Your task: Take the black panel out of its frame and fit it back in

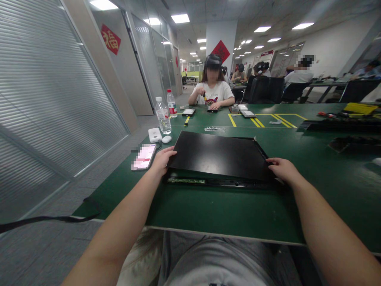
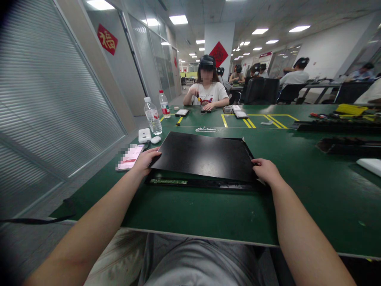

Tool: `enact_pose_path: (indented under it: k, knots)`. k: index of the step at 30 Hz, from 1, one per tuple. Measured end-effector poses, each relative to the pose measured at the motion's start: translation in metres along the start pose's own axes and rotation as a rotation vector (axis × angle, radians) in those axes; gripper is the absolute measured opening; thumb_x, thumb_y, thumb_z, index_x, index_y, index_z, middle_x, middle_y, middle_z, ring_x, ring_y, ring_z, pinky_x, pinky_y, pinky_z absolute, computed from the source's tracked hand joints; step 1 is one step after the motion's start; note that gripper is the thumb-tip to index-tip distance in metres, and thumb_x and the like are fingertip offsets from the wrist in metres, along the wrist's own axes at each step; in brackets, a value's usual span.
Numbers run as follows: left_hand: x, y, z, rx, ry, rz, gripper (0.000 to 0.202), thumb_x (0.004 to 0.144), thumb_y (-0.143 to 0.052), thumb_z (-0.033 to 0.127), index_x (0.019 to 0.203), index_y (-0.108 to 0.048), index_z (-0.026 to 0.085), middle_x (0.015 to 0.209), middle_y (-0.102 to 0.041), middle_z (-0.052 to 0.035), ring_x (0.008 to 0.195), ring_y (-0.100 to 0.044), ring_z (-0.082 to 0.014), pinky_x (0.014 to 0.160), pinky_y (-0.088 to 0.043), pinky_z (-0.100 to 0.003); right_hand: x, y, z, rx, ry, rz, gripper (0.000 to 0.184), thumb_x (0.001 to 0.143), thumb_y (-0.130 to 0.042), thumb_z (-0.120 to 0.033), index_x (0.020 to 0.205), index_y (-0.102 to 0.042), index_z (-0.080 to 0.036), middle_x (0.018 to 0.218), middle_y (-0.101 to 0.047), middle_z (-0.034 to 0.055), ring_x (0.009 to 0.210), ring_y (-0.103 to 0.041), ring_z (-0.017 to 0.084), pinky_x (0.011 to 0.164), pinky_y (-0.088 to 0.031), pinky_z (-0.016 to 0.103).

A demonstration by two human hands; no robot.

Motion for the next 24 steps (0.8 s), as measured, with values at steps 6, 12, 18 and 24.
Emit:
enact_pose_path:
  k: [6, 12, 18, 24]
  knots:
    - [0.0019, 0.0016, -0.0006, 0.049, -0.029, -0.008, 0.039, 0.073, -0.081, 0.001, 0.11, -0.086, 0.013, 0.087, -0.087, -0.0065, 0.074, -0.081, -0.0198, 0.07, -0.064, -0.027, 0.0004, 0.0015, 0.0, -0.071, 0.013, -0.032, 0.049, 0.075, -0.076, -0.014, 0.121, -0.092, -0.02, 0.109, -0.088, 0.0123, 0.097, -0.083, 0.029, 0.089, -0.064, 0.035]
    - [-0.0012, -0.0002, 0.0001, 0.124, -0.016, -0.05, 0.045, 0.079, -0.085, 0.003, 0.122, -0.086, 0.015, 0.093, -0.089, -0.0085, 0.085, -0.085, -0.0252, 0.083, -0.069, -0.035, 0.0035, 0.0012, 0.0036, -0.085, 0.027, -0.014, 0.046, 0.075, -0.077, -0.014, 0.118, -0.092, -0.02, 0.108, -0.088, 0.0128, 0.098, -0.083, 0.03, 0.088, -0.064, 0.036]
    - [-0.0034, 0.0014, 0.0041, 0.228, -0.077, -0.045, 0.033, 0.082, -0.082, 0.002, 0.111, -0.088, 0.016, 0.104, -0.09, -0.01, 0.105, -0.086, -0.0276, 0.101, -0.068, -0.04, 0.0089, 0.0005, 0.0087, -0.044, 0.024, -0.021, 0.042, 0.076, -0.078, -0.014, 0.114, -0.092, -0.02, 0.111, -0.087, 0.0138, 0.1, -0.083, 0.03, 0.091, -0.064, 0.038]
    - [-0.0038, 0.0068, 0.0081, 0.457, -0.135, -0.043, 0.033, 0.073, -0.089, 0.007, 0.105, -0.089, 0.017, 0.104, -0.09, -0.0105, 0.11, -0.085, -0.0333, 0.1, -0.067, -0.041, 0.0074, 0.0002, 0.0092, 0.004, 0.003, -0.036, 0.045, 0.073, -0.078, -0.013, 0.115, -0.092, -0.019, 0.107, -0.088, 0.0134, 0.097, -0.083, 0.03, 0.089, -0.064, 0.037]
Point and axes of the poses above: each hand's wrist, its own x-axis towards the middle knuckle, its own y-axis out of the back of the hand, z = x × y, the point moved 4 cm from there along x, towards the middle knuckle
